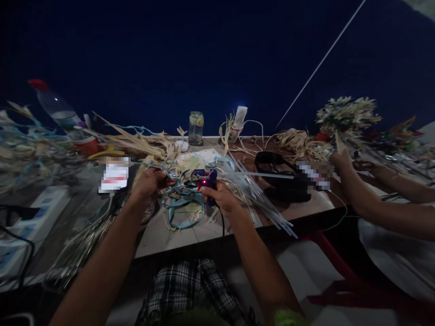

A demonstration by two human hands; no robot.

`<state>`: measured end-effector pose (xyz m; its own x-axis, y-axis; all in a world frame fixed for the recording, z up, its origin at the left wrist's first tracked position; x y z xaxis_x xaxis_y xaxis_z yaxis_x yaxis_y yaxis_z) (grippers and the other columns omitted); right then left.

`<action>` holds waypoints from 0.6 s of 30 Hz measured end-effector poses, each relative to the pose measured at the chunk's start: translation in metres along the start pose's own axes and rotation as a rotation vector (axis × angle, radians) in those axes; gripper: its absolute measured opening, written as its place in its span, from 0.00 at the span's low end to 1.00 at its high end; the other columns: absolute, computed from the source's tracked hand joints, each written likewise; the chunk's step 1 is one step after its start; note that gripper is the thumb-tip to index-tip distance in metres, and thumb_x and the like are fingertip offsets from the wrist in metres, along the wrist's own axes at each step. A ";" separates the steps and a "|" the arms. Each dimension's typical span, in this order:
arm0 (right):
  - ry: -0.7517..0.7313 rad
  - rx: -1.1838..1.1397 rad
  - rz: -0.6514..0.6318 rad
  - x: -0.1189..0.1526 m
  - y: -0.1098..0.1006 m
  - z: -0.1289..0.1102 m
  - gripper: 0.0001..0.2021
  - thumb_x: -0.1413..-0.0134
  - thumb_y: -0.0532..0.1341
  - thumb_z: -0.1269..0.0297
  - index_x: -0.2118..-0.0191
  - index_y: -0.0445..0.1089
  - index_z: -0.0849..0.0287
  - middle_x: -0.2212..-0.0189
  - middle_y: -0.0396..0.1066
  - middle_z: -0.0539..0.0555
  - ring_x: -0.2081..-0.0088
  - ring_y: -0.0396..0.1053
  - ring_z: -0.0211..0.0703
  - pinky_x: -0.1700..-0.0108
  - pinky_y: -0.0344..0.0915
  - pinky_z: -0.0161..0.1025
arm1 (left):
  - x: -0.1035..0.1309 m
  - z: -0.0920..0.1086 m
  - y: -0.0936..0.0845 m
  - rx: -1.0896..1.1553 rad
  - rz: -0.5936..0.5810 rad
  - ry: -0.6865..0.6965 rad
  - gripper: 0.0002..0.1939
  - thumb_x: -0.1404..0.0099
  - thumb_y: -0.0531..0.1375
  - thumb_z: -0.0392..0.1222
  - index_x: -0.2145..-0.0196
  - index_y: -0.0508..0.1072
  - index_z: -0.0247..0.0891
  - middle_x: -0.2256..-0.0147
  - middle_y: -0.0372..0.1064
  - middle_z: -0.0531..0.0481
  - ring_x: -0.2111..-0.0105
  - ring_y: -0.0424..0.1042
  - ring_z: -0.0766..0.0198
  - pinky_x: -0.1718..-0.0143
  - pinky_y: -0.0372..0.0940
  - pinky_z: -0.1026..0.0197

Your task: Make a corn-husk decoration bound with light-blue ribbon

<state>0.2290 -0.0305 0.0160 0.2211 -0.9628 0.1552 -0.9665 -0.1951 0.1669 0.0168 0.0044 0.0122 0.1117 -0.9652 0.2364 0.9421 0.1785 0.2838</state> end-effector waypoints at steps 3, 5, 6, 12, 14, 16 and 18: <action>-0.004 0.180 0.030 0.001 0.000 0.007 0.14 0.61 0.64 0.56 0.72 0.65 0.63 0.82 0.61 0.47 0.79 0.56 0.31 0.75 0.52 0.33 | 0.000 0.001 0.002 -0.032 0.003 0.008 0.06 0.46 0.56 0.30 0.71 0.61 0.36 0.80 0.64 0.56 0.81 0.71 0.67 0.79 0.64 0.68; -0.003 0.304 0.087 0.000 -0.001 0.011 0.16 0.61 0.63 0.53 0.75 0.65 0.64 0.83 0.61 0.47 0.79 0.56 0.32 0.75 0.52 0.33 | 0.000 0.000 0.003 -0.048 0.006 0.008 0.05 0.46 0.56 0.30 0.71 0.61 0.35 0.81 0.64 0.56 0.81 0.70 0.67 0.78 0.65 0.67; -0.002 0.356 0.113 -0.001 -0.002 0.014 0.17 0.61 0.62 0.52 0.76 0.65 0.64 0.83 0.61 0.48 0.80 0.56 0.32 0.75 0.52 0.33 | 0.000 -0.001 0.003 -0.054 0.007 0.008 0.05 0.46 0.56 0.30 0.71 0.61 0.35 0.81 0.64 0.56 0.81 0.71 0.67 0.78 0.65 0.67; -0.102 0.334 0.152 0.000 0.000 0.013 0.16 0.63 0.64 0.56 0.67 0.69 0.61 0.77 0.66 0.48 0.74 0.61 0.35 0.69 0.57 0.34 | -0.003 -0.005 0.000 -0.121 -0.004 0.050 0.06 0.47 0.57 0.33 0.71 0.61 0.35 0.81 0.65 0.55 0.79 0.72 0.63 0.77 0.65 0.64; -0.088 0.218 0.094 0.002 0.003 0.008 0.15 0.64 0.65 0.58 0.67 0.68 0.60 0.77 0.66 0.48 0.75 0.61 0.35 0.70 0.57 0.35 | -0.004 -0.005 -0.001 -0.134 -0.018 0.065 0.06 0.47 0.58 0.35 0.71 0.62 0.35 0.81 0.65 0.54 0.78 0.72 0.62 0.77 0.65 0.64; -0.051 0.099 0.020 0.005 0.006 0.002 0.12 0.63 0.65 0.60 0.71 0.67 0.61 0.80 0.64 0.48 0.77 0.59 0.34 0.72 0.56 0.35 | -0.004 -0.006 -0.002 -0.135 -0.042 0.083 0.06 0.47 0.58 0.36 0.72 0.62 0.35 0.80 0.65 0.53 0.77 0.72 0.62 0.76 0.64 0.64; -0.038 0.012 -0.021 0.007 0.008 -0.002 0.11 0.62 0.65 0.61 0.73 0.66 0.61 0.81 0.62 0.47 0.79 0.57 0.33 0.73 0.55 0.35 | -0.004 -0.006 -0.002 -0.137 -0.047 0.090 0.07 0.48 0.59 0.37 0.71 0.63 0.35 0.78 0.66 0.52 0.77 0.72 0.62 0.76 0.64 0.64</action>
<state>0.2233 -0.0379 0.0204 0.2364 -0.9649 0.1144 -0.9632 -0.2172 0.1581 0.0163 0.0068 0.0049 0.0884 -0.9863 0.1394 0.9805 0.1108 0.1621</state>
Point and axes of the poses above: each hand's wrist, its own x-axis away from the middle knuckle, its own y-axis out of the palm, z = x × y, the point moved 1 cm from there along -x, towards the middle knuckle
